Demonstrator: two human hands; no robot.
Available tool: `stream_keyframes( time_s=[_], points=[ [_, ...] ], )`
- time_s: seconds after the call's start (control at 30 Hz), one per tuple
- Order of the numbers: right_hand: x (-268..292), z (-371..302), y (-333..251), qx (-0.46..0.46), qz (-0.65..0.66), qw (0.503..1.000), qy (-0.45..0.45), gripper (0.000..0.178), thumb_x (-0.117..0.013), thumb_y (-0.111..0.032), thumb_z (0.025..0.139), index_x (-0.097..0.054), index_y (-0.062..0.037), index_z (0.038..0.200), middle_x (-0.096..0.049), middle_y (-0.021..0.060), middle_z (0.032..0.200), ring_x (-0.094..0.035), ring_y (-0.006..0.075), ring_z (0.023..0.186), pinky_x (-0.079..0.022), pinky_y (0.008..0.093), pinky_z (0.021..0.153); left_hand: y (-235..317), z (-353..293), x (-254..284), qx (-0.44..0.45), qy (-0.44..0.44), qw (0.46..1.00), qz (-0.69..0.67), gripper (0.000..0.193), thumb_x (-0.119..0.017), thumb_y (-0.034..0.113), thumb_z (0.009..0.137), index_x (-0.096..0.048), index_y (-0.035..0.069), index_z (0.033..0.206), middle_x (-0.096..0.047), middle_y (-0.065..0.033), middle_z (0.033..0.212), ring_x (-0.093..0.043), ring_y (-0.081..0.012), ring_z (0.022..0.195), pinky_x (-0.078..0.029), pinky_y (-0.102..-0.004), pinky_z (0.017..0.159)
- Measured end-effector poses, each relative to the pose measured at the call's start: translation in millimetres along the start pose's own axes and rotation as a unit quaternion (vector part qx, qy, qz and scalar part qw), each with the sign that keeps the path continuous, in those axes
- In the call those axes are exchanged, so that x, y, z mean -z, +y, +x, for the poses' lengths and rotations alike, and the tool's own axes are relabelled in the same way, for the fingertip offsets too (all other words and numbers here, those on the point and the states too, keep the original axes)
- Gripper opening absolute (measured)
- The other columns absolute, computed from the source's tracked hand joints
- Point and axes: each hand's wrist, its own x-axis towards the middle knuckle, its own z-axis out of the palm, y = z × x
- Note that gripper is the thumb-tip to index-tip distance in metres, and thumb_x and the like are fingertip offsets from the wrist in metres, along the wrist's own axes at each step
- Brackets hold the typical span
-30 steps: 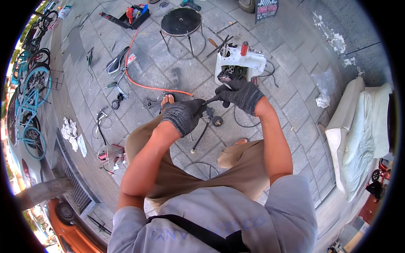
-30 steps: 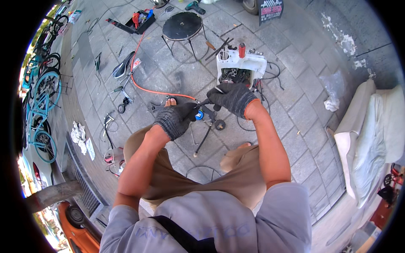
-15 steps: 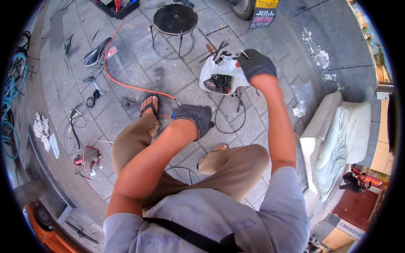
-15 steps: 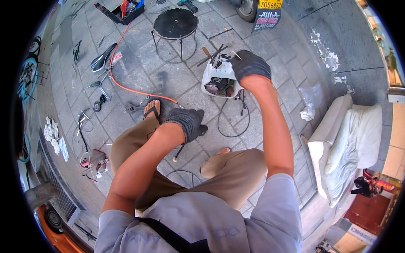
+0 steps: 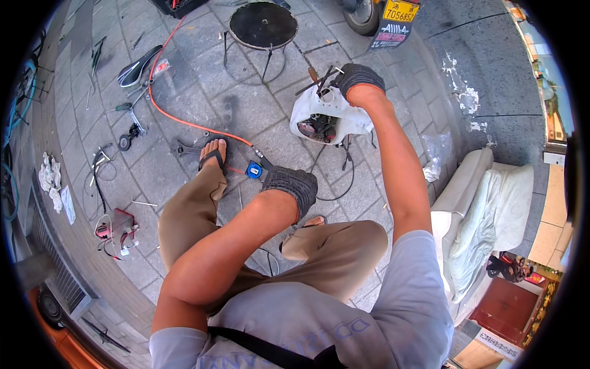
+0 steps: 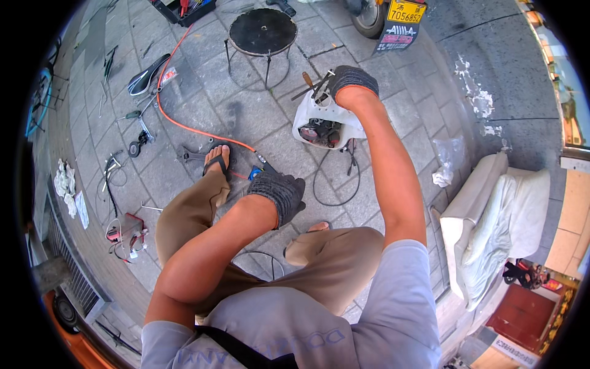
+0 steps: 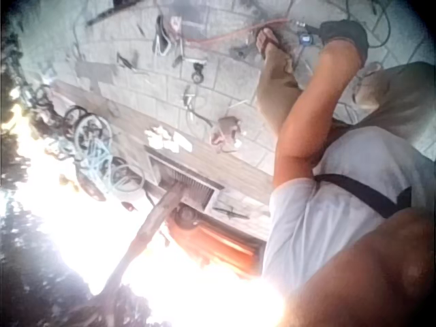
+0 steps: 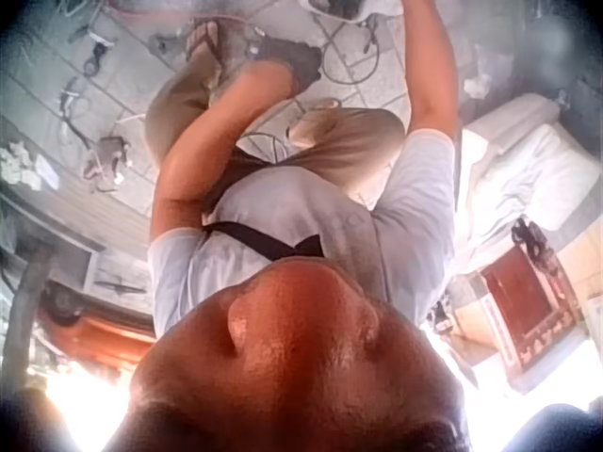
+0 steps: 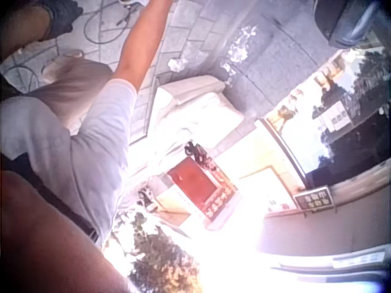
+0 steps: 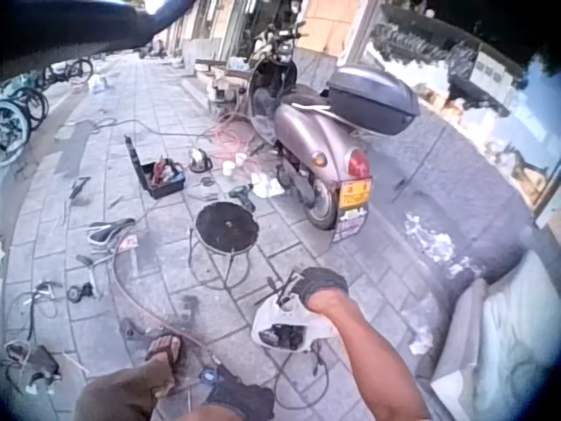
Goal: The person puts on gloves and works on a disassembled white electronic device on the sidewalk. They use pliers and a screwdriver to manipulate wires and components inside the device casing, occasionally picking up and setting down tools.
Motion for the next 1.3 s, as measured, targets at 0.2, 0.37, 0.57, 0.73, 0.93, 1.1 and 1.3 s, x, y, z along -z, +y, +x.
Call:
stream_keyframes(
  time_s=[0.2, 0.37, 0.57, 0.73, 0.93, 1.1, 1.3],
  points=[
    [-3.1, 3.0, 0.7, 0.054, -0.021, 0.998, 0.013, 0.022, -0.06, -0.013, 0.085, -0.078, -0.0008, 0.091, -0.074, 0.0223, 0.081, -0.076, 0.0328, 0.078, -0.058, 0.0453, 0.075, 6.2, -1.0, 4.9, 0.003, -0.005, 1.0, -0.012, 0.039, -0.062, 0.038, 0.096, -0.067, 0.005, 0.116, -0.073, -0.019, 0.112, -0.071, -0.037, 0.105, -0.054, -0.0515, 0.09],
    [-2.2, 5.6, -4.8, 0.038, -0.021, 0.999, -0.001, 0.021, -0.06, -0.013, 0.085, -0.077, 0.0002, 0.085, -0.073, 0.0205, 0.074, -0.076, 0.0303, 0.075, -0.058, 0.0456, 0.071, 7.6, -1.0, 4.6, -0.011, 0.01, 1.0, -0.01, 0.038, -0.062, 0.038, 0.096, -0.069, 0.005, 0.114, -0.074, -0.0186, 0.113, -0.072, -0.037, 0.103, -0.054, -0.0509, 0.09],
    [0.4, 8.4, 5.3, 0.018, -0.013, 1.0, -0.013, 0.023, -0.06, -0.014, 0.085, -0.075, 0.0005, 0.093, -0.073, 0.022, 0.078, -0.076, 0.0312, 0.078, -0.057, 0.0464, 0.076, 6.6, -0.5, 4.7, -0.013, -0.003, 1.0, -0.013, 0.038, -0.063, 0.038, 0.095, -0.069, 0.005, 0.114, -0.074, -0.0179, 0.113, -0.073, -0.0363, 0.104, -0.053, -0.0507, 0.091],
    [-14.3, 15.2, 13.4, 0.037, -0.003, 0.999, -0.005, 0.027, -0.055, -0.017, 0.089, -0.075, 0.0016, 0.09, -0.073, 0.0218, 0.073, -0.077, 0.0297, 0.073, -0.057, 0.0459, 0.074, 9.0, -1.1, 4.3, -0.015, -0.004, 1.0, -0.006, 0.038, -0.063, 0.038, 0.095, -0.069, 0.006, 0.115, -0.074, -0.0187, 0.113, -0.073, -0.0362, 0.104, -0.053, -0.0506, 0.092],
    [-4.3, 17.5, 8.0, 0.114, -0.021, 0.993, -0.018, 0.026, -0.055, -0.016, 0.09, -0.074, 0.0019, 0.094, -0.074, 0.0243, 0.088, -0.077, 0.032, 0.076, -0.058, 0.0481, 0.076, 10.3, 5.2, -1.6, -0.016, -0.015, 1.0, -0.003, 0.038, -0.062, 0.039, 0.096, -0.07, 0.006, 0.112, -0.075, -0.0186, 0.111, -0.073, -0.0356, 0.102, -0.053, -0.05, 0.092],
    [-3.7, 13.4, -5.8, 0.034, 0.013, 0.995, -0.091, 0.03, -0.057, -0.018, 0.09, -0.076, -0.0016, 0.107, -0.073, 0.0241, 0.113, -0.076, 0.0357, 0.094, -0.058, 0.0478, 0.085, 12.6, 6.6, -4.6, -0.016, -0.017, 1.0, -0.005, 0.041, -0.062, 0.043, 0.095, -0.071, 0.007, 0.112, -0.075, -0.0185, 0.11, -0.073, -0.0357, 0.102, -0.053, -0.0494, 0.092],
    [-18.5, 24.9, -12.1, 0.078, -0.114, 0.988, -0.067, 0.033, -0.06, -0.027, 0.094, -0.073, -0.0004, 0.108, -0.075, 0.0209, 0.107, -0.076, 0.0321, 0.087, -0.061, 0.042, 0.065, 14.9, 1.7, -0.5, -0.029, -0.007, 1.0, -0.004, 0.043, -0.061, 0.044, 0.095, -0.071, 0.007, 0.113, -0.074, -0.0191, 0.112, -0.073, -0.0362, 0.104, -0.053, -0.0488, 0.093]
  ],
)
